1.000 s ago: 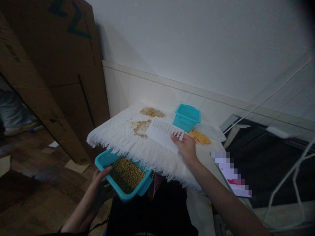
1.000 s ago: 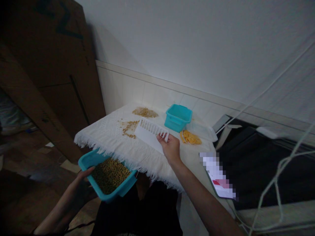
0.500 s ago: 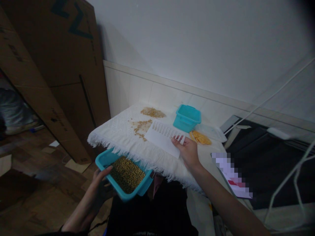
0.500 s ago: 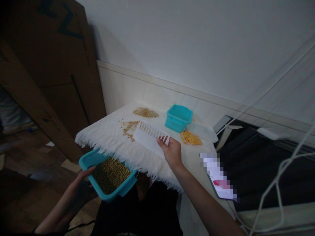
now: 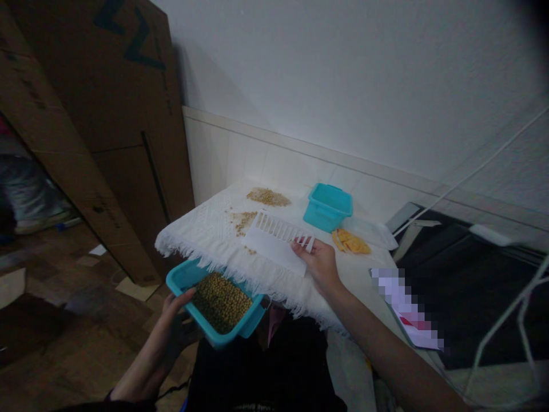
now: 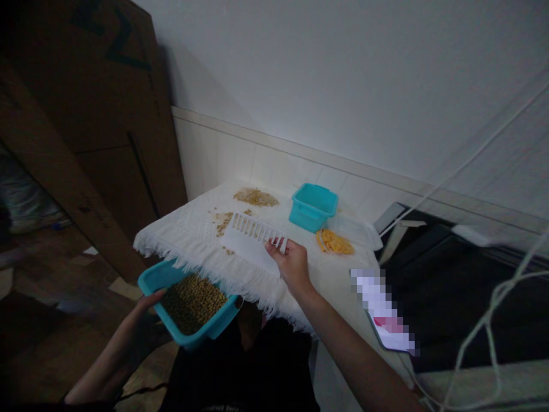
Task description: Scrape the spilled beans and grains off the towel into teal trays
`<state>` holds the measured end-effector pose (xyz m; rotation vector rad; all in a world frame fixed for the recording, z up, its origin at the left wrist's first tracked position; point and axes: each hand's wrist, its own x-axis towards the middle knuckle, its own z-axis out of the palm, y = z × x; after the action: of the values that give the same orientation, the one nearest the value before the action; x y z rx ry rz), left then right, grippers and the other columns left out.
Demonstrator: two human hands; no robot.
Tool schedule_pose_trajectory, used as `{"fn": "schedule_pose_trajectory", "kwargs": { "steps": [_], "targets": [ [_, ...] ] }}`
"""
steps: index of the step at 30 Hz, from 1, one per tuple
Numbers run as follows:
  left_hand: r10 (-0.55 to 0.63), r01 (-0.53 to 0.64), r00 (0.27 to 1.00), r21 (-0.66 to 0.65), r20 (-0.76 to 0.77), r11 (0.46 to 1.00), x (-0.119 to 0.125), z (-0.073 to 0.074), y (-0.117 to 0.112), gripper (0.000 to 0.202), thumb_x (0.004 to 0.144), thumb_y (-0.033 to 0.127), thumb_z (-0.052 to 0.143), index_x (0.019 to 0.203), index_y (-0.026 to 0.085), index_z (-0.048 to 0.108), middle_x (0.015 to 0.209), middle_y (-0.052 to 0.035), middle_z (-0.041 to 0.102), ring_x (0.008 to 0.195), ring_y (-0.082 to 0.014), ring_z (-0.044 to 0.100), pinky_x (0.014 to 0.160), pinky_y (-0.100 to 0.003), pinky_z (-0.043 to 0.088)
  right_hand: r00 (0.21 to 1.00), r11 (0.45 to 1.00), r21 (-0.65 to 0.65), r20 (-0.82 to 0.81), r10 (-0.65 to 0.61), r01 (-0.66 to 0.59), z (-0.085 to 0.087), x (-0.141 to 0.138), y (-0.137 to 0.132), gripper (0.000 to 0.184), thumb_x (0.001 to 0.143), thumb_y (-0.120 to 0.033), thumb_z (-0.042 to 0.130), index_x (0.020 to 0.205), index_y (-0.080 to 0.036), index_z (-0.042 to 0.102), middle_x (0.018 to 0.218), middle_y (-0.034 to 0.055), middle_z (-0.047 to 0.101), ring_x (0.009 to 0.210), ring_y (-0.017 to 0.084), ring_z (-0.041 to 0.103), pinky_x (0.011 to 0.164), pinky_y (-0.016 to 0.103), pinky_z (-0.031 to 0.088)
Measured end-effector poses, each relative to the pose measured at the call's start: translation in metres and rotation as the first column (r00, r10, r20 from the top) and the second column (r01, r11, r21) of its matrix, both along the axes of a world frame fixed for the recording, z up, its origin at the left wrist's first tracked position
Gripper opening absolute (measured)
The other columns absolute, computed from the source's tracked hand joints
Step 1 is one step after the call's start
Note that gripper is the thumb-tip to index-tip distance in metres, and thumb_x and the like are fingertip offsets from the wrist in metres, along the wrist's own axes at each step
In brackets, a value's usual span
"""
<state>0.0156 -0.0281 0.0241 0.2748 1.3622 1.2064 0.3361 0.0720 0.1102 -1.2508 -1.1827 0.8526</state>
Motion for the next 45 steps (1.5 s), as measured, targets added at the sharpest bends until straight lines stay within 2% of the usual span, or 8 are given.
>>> {"fn": "schedule_pose_trajectory", "kwargs": {
  "steps": [5, 9, 12, 17, 24, 30, 35, 45],
  "targets": [
    [0.002, -0.002, 1.000, 0.012, 0.005, 1.000, 0.001, -0.001, 0.001, 0.080, 0.085, 0.052, 0.094, 0.155, 0.030, 0.062, 0.100, -0.0095, 0.075, 0.084, -0.0331, 0.083, 0.073, -0.045, 0.069, 0.998, 0.997, -0.025, -0.007, 0.068, -0.068, 0.002, -0.006, -0.017, 0.058, 0.059, -0.072, 0.105, 0.084, -0.022, 0.090, 0.084, 0.0101, 0.088, 0.074, 0.031, 0.079, 0.069, 0.042, 0.065],
    [-0.001, 0.001, 1.000, 0.032, -0.001, 0.999, 0.001, -0.001, -0.001, 0.081, 0.086, 0.052, 0.094, 0.157, 0.031, 0.060, 0.099, -0.0090, 0.076, 0.081, -0.0327, 0.082, 0.073, -0.046, 0.069, 0.988, 0.987, -0.056, -0.050, 0.146, -0.149, 0.001, -0.012, -0.028, 0.056, 0.062, -0.071, 0.104, 0.085, -0.022, 0.090, 0.088, 0.0101, 0.089, 0.080, 0.032, 0.082, 0.077, 0.044, 0.067],
    [-0.007, 0.008, 1.000, 0.042, -0.008, 0.999, 0.001, 0.000, -0.002, 0.076, 0.091, 0.048, 0.089, 0.158, 0.031, 0.058, 0.104, -0.0104, 0.077, 0.081, -0.0323, 0.082, 0.072, -0.046, 0.070, 0.992, 0.996, -0.035, -0.098, 0.081, -0.084, 0.001, -0.011, -0.025, 0.056, 0.061, -0.070, 0.105, 0.087, -0.023, 0.090, 0.089, 0.0100, 0.089, 0.082, 0.032, 0.082, 0.080, 0.045, 0.067],
    [-0.010, 0.011, 1.000, 0.044, -0.007, 0.999, 0.001, 0.001, -0.002, 0.074, 0.089, 0.048, 0.091, 0.153, 0.029, 0.059, 0.106, -0.0110, 0.078, 0.082, -0.0327, 0.083, 0.072, -0.046, 0.070, 0.995, 0.994, 0.057, -0.042, -0.092, 0.094, 0.000, 0.005, -0.005, 0.059, 0.057, -0.071, 0.105, 0.086, -0.022, 0.089, 0.090, 0.0105, 0.089, 0.083, 0.033, 0.082, 0.078, 0.045, 0.065],
    [0.007, -0.007, 1.000, 0.040, 0.007, 0.999, 0.001, -0.002, -0.002, 0.078, 0.084, 0.051, 0.095, 0.152, 0.032, 0.061, 0.105, -0.0091, 0.079, 0.085, -0.0334, 0.084, 0.073, -0.046, 0.070, 0.996, 0.994, 0.070, -0.003, -0.087, 0.087, -0.006, 0.011, 0.001, 0.058, 0.061, -0.072, 0.103, 0.086, -0.022, 0.088, 0.088, 0.0103, 0.089, 0.082, 0.033, 0.082, 0.077, 0.045, 0.065],
    [-0.012, 0.013, 1.000, 0.056, -0.003, 0.998, -0.002, -0.005, -0.002, 0.079, 0.084, 0.053, 0.095, 0.152, 0.033, 0.062, 0.102, -0.0069, 0.079, 0.086, -0.0318, 0.084, 0.073, -0.045, 0.072, 0.990, 0.982, 0.130, 0.011, -0.141, 0.138, -0.001, 0.012, 0.006, 0.059, 0.063, -0.073, 0.102, 0.088, -0.021, 0.089, 0.091, 0.0105, 0.090, 0.085, 0.034, 0.083, 0.079, 0.045, 0.065],
    [-0.006, 0.006, 1.000, 0.040, -0.002, 0.999, -0.002, -0.004, -0.002, 0.071, 0.086, 0.051, 0.094, 0.147, 0.032, 0.062, 0.103, -0.0078, 0.079, 0.080, -0.0296, 0.083, 0.070, -0.045, 0.072, 0.990, 0.988, 0.092, 0.060, -0.128, 0.122, 0.000, 0.011, 0.012, 0.057, 0.060, -0.071, 0.100, 0.082, -0.020, 0.089, 0.081, 0.0096, 0.087, 0.076, 0.031, 0.078, 0.069, 0.040, 0.060],
    [0.022, -0.021, 1.000, 0.054, -0.022, 0.998, 0.000, -0.004, -0.002, 0.074, 0.081, 0.053, 0.096, 0.146, 0.032, 0.065, 0.103, -0.0092, 0.079, 0.083, -0.0322, 0.083, 0.070, -0.046, 0.071, 0.996, 0.994, 0.058, -0.011, -0.093, 0.093, -0.003, 0.006, 0.010, 0.060, 0.055, -0.071, 0.104, 0.083, -0.021, 0.089, 0.082, 0.0096, 0.087, 0.077, 0.030, 0.078, 0.070, 0.040, 0.060]
  ]
}}
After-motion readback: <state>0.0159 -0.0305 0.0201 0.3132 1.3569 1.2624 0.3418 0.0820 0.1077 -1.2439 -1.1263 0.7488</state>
